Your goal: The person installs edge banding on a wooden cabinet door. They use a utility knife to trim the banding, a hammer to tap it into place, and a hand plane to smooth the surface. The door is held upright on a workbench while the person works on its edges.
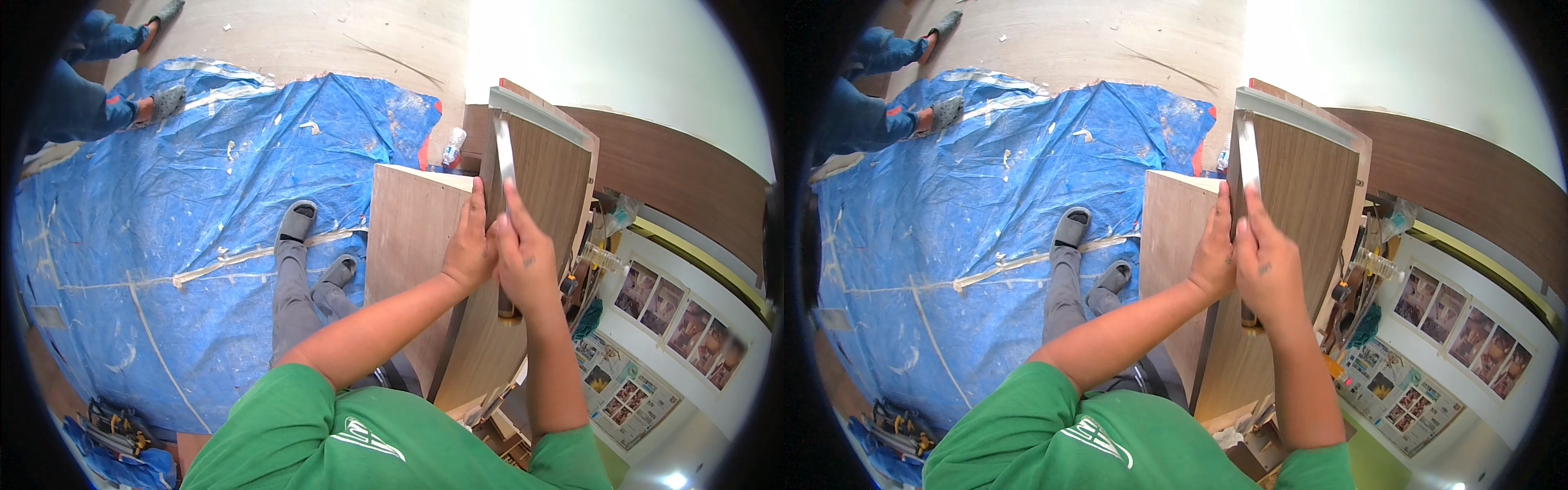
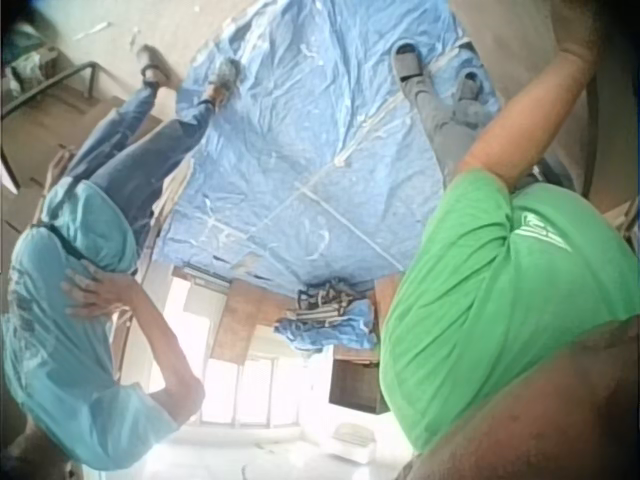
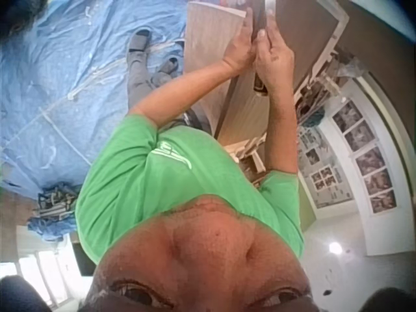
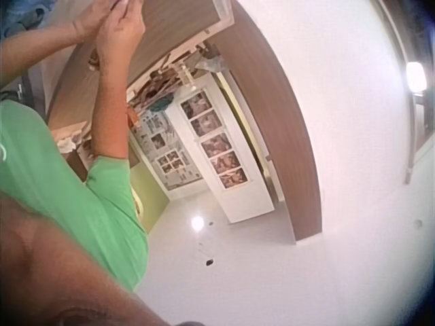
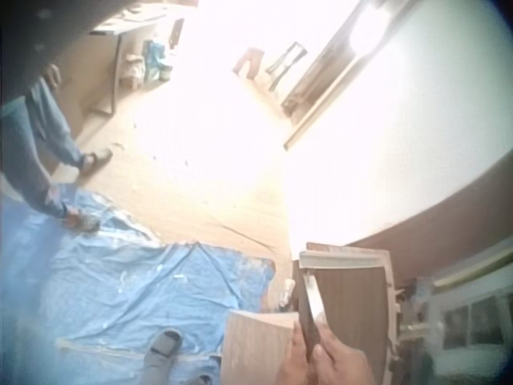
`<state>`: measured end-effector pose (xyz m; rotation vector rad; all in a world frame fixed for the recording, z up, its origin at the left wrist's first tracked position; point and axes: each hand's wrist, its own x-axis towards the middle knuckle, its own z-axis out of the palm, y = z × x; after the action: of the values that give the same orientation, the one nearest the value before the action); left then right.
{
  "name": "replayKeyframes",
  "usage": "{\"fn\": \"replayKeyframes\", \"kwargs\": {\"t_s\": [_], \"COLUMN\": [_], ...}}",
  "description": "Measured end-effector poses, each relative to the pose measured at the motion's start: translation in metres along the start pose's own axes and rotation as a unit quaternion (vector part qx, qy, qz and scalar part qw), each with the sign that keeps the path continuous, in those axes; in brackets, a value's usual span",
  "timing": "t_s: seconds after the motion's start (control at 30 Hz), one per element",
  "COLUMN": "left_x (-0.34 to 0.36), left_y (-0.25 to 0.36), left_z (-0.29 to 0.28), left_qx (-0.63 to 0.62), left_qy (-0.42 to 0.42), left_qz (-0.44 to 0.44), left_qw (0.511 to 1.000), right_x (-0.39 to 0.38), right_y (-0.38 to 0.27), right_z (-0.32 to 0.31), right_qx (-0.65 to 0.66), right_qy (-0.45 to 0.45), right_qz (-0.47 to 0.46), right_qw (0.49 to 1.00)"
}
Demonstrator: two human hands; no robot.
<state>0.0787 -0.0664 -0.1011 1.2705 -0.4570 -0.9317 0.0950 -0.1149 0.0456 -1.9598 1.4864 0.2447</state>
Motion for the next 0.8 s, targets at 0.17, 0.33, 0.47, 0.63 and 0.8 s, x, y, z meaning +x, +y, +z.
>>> {"fn": "replayKeyframes", "kwargs": {"t_s": [0.17, 0.33, 0.47, 0.63, 0.8], "left_x": [0.001, 0.001, 0.0, 0.001, 0.0], "left_y": [-0.005, -0.001, -0.004, -0.004, -0.003], "left_z": [0.004, 0.006, 0.005, 0.005, 0.006], "left_qx": [0.013, 0.013, 0.001, -0.009, 0.0], "left_qy": [0.009, 0.006, 0.003, 0.006, 0.004], "left_qz": [0.017, 0.015, 0.035, 0.01, 0.014], "left_qw": [1.0, 1.0, 0.999, 1.0, 1.0], "right_x": [-0.004, 0.01, 0.019, -0.022, -0.022], "right_y": [0.021, 0.004, -0.011, 0.014, 0.008], "right_z": [-0.003, -0.004, -0.004, 0.001, -0.008], "right_qx": [-0.044, -0.042, -0.011, -0.026, -0.016], "right_qy": [0.02, 0.031, 0.017, 0.012, -0.012], "right_qz": [-0.057, -0.051, -0.026, -0.034, -0.018], "right_qw": [0.997, 0.997, 0.999, 0.999, 1.0]}}
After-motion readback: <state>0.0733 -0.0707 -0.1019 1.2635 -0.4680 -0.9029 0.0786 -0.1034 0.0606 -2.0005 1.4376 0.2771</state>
